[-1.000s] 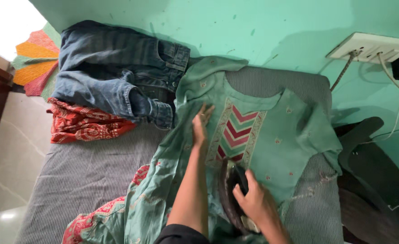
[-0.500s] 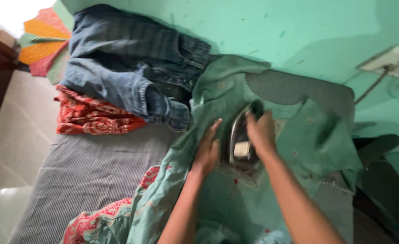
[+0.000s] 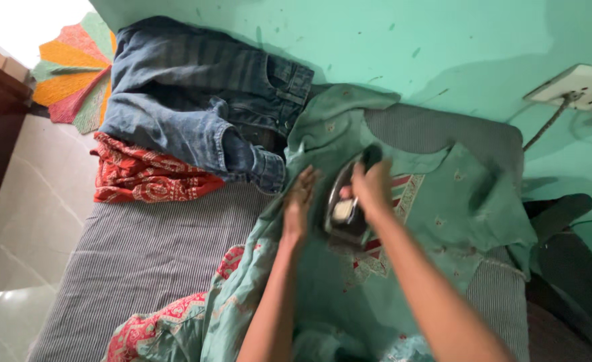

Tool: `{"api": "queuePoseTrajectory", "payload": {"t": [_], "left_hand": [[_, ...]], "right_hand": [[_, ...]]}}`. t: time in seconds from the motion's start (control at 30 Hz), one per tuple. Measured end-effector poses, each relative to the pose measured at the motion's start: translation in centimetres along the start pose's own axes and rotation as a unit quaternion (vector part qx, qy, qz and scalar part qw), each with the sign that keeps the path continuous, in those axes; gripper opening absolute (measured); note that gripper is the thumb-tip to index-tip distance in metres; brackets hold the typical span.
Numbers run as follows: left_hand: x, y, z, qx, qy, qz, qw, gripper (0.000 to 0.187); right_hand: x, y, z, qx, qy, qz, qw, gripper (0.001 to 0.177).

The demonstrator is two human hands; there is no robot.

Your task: The person irons a light green patterned dress on a bed. They smooth the fabric with one hand while moving the iron with the other, working on the sleeves and body sections. The person flips the dress over to iron the other side and continues smoothing the fabric until the clip ends.

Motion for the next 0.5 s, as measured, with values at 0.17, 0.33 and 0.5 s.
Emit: {"api": "queuePoseTrajectory", "payload": {"t": [0.17, 0.33, 0.5], "left_hand": [[0.0, 0.3, 4.4, -0.017, 0.013, -0.043, 0.999, 0.074], [1.4, 1.4, 7.3, -0.104, 0.096, -0.027, 0.99, 0.067], [1.9, 1.6, 8.0, -0.15, 0.115, -0.014, 0.982, 0.068]], "right_hand": [[6.2, 0.3, 1.6, -0.027, 0.014, 0.01, 0.999, 0.046], [1.3, 0.9, 2.2, -0.079, 0.003, 0.042, 0.996, 0.046], [-10.2, 1.0, 1.2, -0.066, -0.039, 0.036, 0.996, 0.032]]}}
Point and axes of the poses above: each hand's wrist, its own x-axis away from the middle knuckle, its own y-axis out of the palm, z = x × y, the point moved 3 cm from there along -x, towards the middle knuckle, and after that the axes turned 6 degrees about z, right-handed, at the moved point
